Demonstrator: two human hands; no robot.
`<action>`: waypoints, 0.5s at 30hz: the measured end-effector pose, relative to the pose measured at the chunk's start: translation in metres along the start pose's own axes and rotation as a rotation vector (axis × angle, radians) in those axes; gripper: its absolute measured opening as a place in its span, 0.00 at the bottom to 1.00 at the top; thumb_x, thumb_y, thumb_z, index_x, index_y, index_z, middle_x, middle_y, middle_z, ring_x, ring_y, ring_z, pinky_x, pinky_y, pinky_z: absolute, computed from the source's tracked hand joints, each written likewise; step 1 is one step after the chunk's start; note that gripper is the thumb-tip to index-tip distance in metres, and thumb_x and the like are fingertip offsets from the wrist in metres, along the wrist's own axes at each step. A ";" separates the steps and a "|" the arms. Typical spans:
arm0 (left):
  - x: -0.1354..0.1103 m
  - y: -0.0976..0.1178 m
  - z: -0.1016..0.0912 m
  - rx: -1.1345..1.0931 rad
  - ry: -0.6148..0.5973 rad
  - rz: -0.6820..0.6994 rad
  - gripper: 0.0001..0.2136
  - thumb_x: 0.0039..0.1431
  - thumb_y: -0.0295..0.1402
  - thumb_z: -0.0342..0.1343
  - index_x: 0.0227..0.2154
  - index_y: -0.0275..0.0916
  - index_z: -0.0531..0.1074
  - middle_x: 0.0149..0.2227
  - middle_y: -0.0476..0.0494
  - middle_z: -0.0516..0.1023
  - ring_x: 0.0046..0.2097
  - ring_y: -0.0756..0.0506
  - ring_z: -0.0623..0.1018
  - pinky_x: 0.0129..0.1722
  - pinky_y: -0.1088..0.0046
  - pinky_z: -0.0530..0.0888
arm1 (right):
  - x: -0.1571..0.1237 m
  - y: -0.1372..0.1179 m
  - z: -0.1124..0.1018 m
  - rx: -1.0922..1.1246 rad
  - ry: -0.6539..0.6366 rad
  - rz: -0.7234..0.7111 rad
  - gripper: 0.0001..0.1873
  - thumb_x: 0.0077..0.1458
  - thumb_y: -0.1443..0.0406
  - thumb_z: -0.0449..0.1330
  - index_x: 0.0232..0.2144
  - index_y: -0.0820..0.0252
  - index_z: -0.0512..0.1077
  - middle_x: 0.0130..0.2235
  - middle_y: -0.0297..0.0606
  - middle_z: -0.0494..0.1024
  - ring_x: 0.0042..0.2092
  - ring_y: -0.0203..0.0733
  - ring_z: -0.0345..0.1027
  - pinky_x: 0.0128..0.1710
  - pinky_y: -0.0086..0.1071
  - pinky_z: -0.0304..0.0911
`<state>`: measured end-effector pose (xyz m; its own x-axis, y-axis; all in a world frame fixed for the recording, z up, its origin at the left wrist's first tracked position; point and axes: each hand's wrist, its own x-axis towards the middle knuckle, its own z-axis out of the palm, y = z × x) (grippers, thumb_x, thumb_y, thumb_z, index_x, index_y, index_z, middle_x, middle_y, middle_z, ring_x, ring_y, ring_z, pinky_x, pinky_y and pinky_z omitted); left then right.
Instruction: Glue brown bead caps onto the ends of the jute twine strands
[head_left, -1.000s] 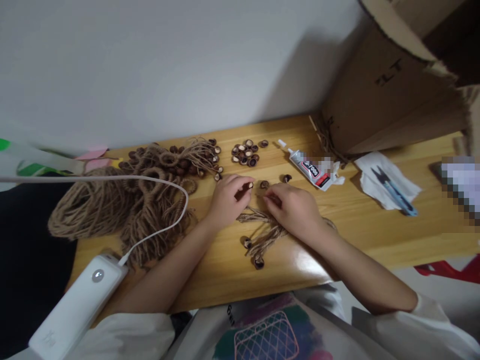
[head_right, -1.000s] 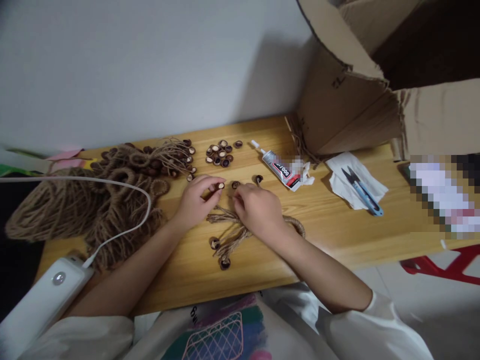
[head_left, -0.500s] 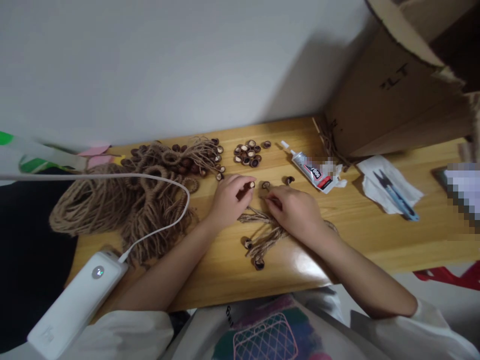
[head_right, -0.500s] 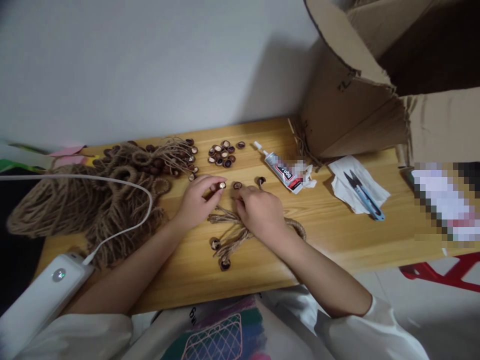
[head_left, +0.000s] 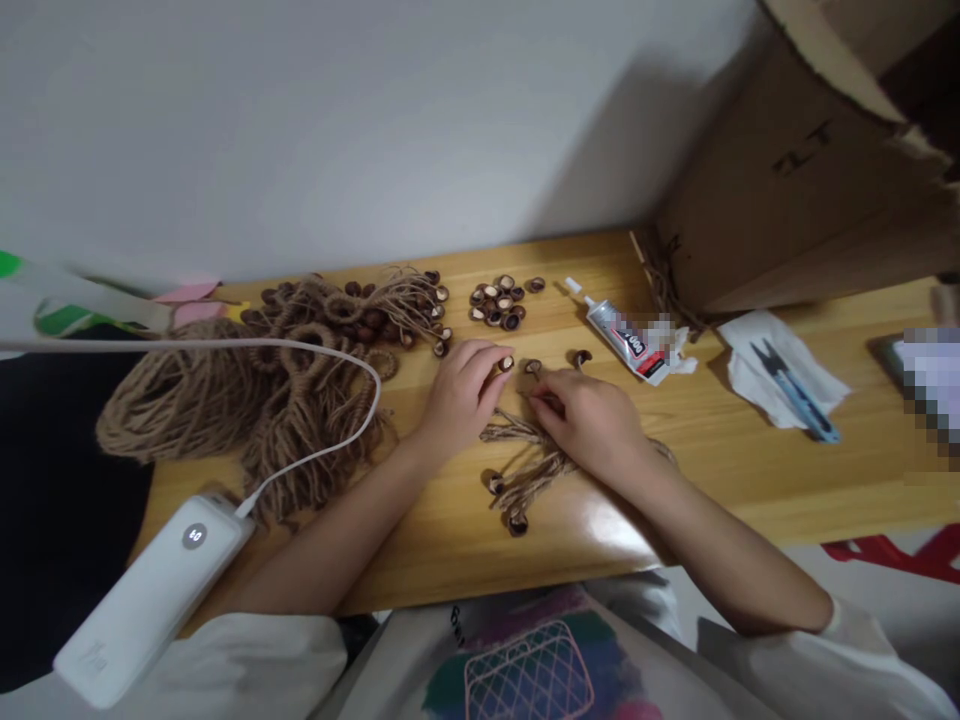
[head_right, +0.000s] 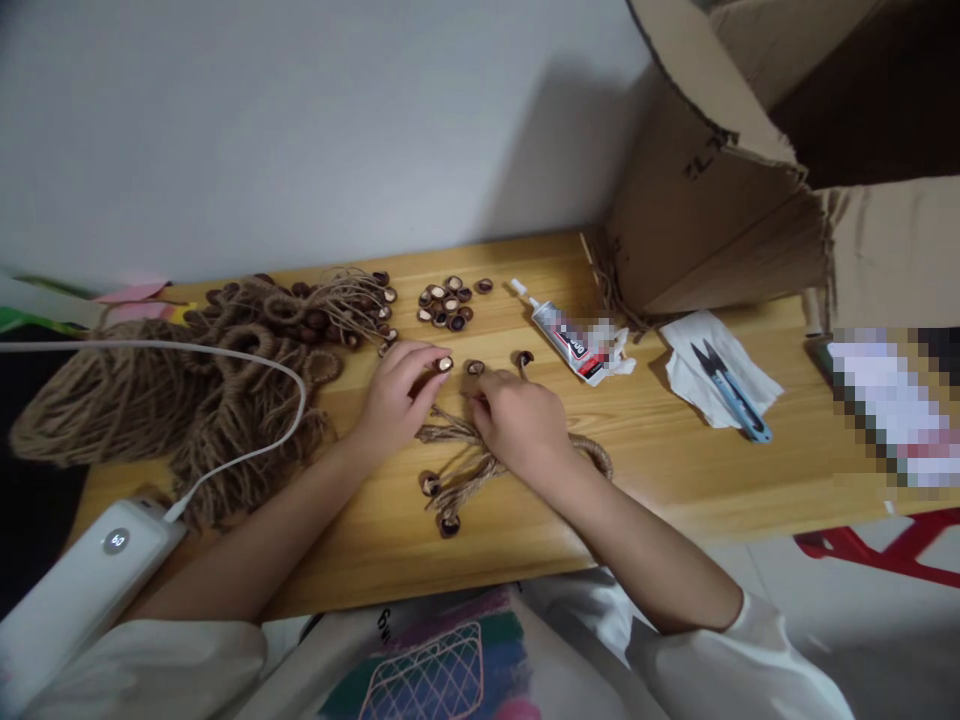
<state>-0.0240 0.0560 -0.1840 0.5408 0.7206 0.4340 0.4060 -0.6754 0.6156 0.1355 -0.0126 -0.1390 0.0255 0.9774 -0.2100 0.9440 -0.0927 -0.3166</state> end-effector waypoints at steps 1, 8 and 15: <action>0.000 0.000 0.000 0.005 -0.003 -0.009 0.09 0.62 0.27 0.50 0.44 0.36 0.70 0.42 0.40 0.74 0.46 0.44 0.73 0.48 0.65 0.71 | 0.000 0.000 0.000 0.004 0.001 -0.002 0.07 0.59 0.65 0.55 0.36 0.59 0.74 0.37 0.38 0.77 0.36 0.41 0.70 0.30 0.30 0.49; -0.001 -0.002 0.001 0.065 -0.043 -0.045 0.09 0.62 0.28 0.51 0.43 0.36 0.71 0.41 0.40 0.75 0.45 0.44 0.73 0.47 0.65 0.71 | -0.001 0.000 0.001 0.002 0.002 -0.005 0.07 0.59 0.65 0.56 0.35 0.59 0.73 0.38 0.38 0.77 0.36 0.41 0.70 0.30 0.30 0.50; -0.001 -0.004 0.001 0.121 -0.089 -0.037 0.10 0.62 0.28 0.50 0.43 0.35 0.73 0.40 0.40 0.75 0.44 0.43 0.72 0.45 0.63 0.70 | 0.000 0.000 0.003 0.030 -0.005 -0.011 0.07 0.58 0.66 0.56 0.34 0.60 0.73 0.37 0.38 0.78 0.36 0.41 0.70 0.31 0.30 0.50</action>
<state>-0.0251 0.0579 -0.1874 0.5850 0.7321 0.3490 0.5098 -0.6666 0.5439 0.1342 -0.0128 -0.1420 0.0137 0.9775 -0.2107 0.9341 -0.0877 -0.3460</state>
